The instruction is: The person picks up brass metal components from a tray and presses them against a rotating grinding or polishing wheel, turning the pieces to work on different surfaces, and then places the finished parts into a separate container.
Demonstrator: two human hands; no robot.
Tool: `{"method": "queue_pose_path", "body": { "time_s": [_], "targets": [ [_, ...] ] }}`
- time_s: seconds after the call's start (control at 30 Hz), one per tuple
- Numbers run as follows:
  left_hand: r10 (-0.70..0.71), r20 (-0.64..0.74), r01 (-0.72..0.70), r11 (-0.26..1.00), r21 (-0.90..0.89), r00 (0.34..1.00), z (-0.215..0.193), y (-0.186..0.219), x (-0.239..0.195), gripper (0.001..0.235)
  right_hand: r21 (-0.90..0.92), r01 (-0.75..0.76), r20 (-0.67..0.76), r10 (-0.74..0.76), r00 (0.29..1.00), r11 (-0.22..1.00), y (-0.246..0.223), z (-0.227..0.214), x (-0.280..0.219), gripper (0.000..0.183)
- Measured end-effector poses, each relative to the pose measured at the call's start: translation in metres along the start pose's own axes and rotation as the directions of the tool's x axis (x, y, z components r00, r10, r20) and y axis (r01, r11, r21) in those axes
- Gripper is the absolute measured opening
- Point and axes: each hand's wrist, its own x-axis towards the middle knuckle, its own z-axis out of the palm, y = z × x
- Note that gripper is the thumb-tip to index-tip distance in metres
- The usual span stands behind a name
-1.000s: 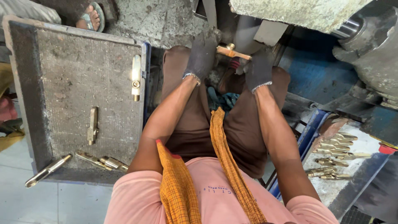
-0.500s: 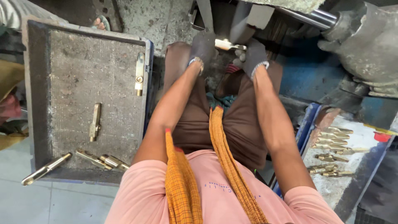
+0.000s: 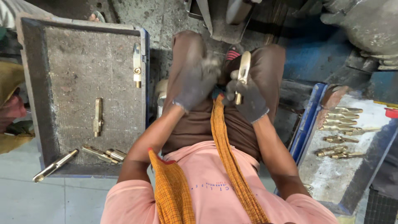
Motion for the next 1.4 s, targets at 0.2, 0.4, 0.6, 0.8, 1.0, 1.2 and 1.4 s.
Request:
{"method": "queue_pose_path", "body": {
  "time_s": [0.2, 0.4, 0.6, 0.8, 1.0, 1.2, 1.4],
  "targets": [
    [-0.166, 0.258, 0.254, 0.896, -0.363, 0.952, -0.003, -0.031, 0.088, 0.024, -0.205, -0.153, 0.041, 0.164, 0.986, 0.967, -0.019, 0.004, 0.036, 0.031],
    [-0.292, 0.125, 0.314, 0.805, -0.503, 0.948, 0.041, -0.125, 0.153, 0.012, -0.359, -0.431, -0.123, 0.416, 0.901, 0.828, -0.065, 0.009, 0.101, 0.035],
    [0.228, -0.016, -0.176, 0.793, 0.583, 0.974, 0.078, -0.252, 0.179, 0.016, -0.515, -0.569, -0.292, 0.493, 0.819, 0.641, -0.078, 0.004, 0.153, 0.023],
    [-0.413, -0.031, 0.192, 0.487, -0.852, 0.91, 0.066, -0.217, 0.176, 0.011, 0.067, -0.693, -0.03, 0.695, 0.718, 0.718, -0.067, -0.015, 0.185, 0.026],
    [0.186, -0.107, -0.103, 0.843, 0.529, 0.977, 0.051, -0.211, 0.18, 0.021, -0.546, -0.564, -0.263, 0.513, 0.817, 0.62, -0.058, -0.017, 0.183, 0.02],
    [0.362, -0.084, -0.211, 0.699, 0.684, 0.928, 0.083, -0.229, 0.165, 0.023, -0.345, -0.507, -0.188, 0.471, 0.862, 0.79, -0.05, -0.022, 0.142, 0.03],
    [0.136, -0.153, -0.112, 0.982, 0.154, 0.979, 0.054, -0.182, 0.157, 0.023, -0.063, -0.592, -0.082, 0.587, 0.806, 0.804, -0.047, -0.051, 0.16, 0.041]
  ]
}}
